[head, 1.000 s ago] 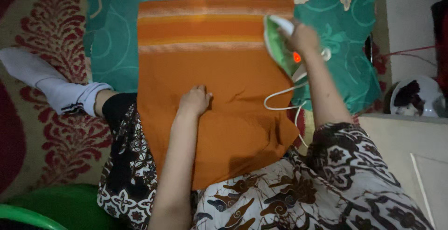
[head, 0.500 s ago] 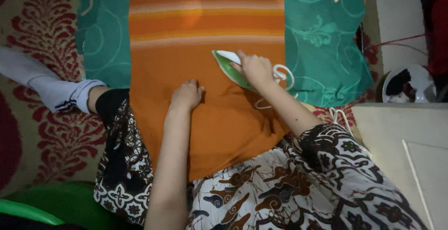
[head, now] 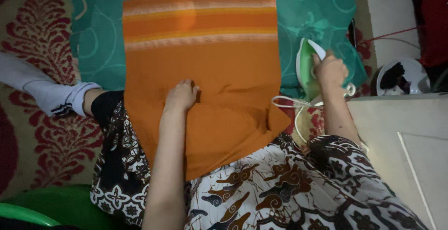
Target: The person irons an orange cloth laid on a green patterned surface. They repeatedly smooth the fabric with an iron, adjust the cloth's position, and fold it into a smaller rectangle.
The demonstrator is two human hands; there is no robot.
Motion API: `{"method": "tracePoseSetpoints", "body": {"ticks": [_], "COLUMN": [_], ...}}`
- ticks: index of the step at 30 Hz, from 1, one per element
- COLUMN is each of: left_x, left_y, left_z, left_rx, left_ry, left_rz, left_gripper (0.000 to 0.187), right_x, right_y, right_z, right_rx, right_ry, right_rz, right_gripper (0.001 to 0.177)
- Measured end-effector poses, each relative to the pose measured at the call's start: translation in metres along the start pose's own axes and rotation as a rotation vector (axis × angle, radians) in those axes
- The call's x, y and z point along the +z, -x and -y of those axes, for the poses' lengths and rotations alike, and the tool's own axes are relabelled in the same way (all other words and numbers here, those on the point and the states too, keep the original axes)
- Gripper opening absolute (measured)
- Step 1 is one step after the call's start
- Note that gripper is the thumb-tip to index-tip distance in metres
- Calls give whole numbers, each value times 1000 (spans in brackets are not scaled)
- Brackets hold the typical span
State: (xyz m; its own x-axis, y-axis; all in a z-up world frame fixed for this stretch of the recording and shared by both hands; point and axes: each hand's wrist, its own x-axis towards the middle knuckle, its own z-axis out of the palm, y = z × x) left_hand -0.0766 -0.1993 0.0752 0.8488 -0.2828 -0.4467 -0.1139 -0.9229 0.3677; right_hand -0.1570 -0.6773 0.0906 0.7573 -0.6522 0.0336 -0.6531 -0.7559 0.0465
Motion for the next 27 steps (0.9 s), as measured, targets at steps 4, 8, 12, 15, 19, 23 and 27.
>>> {"method": "tracePoseSetpoints", "body": {"ticks": [4,8,12,15,19,23,27], "left_x": [-8,-13,-9,-7,-4,-3,1], "left_y": [7,14,10,7,6,7,21], "left_z": [-7,-10,-8,-6,-3,-4,-4], "left_rx": [-75,-54,-55,-45,-44,-43,-10], "left_ry": [40,-18,-19,-40,-39,-69,-176], "left_rz": [52,33,14,-1,4,-28,-188], "left_gripper": [45,43,45,45,46,43,39], "right_x": [-11,-6,22,47,58,40,29], "right_y": [-22,-29,-34,-16,-7,-5,33], "right_z": [-26,-23,-7,2,10,14,38], "right_rx": [-98,-146,-412,-473,-225,-236,-188], "right_ry": [-211,-979,-1374,-1058,-1023,-1091,-1019], "right_rz": [-6,-158,-280,-375,-258,-245,-622], "right_gripper": [60,44,29,31,40,37,42]}}
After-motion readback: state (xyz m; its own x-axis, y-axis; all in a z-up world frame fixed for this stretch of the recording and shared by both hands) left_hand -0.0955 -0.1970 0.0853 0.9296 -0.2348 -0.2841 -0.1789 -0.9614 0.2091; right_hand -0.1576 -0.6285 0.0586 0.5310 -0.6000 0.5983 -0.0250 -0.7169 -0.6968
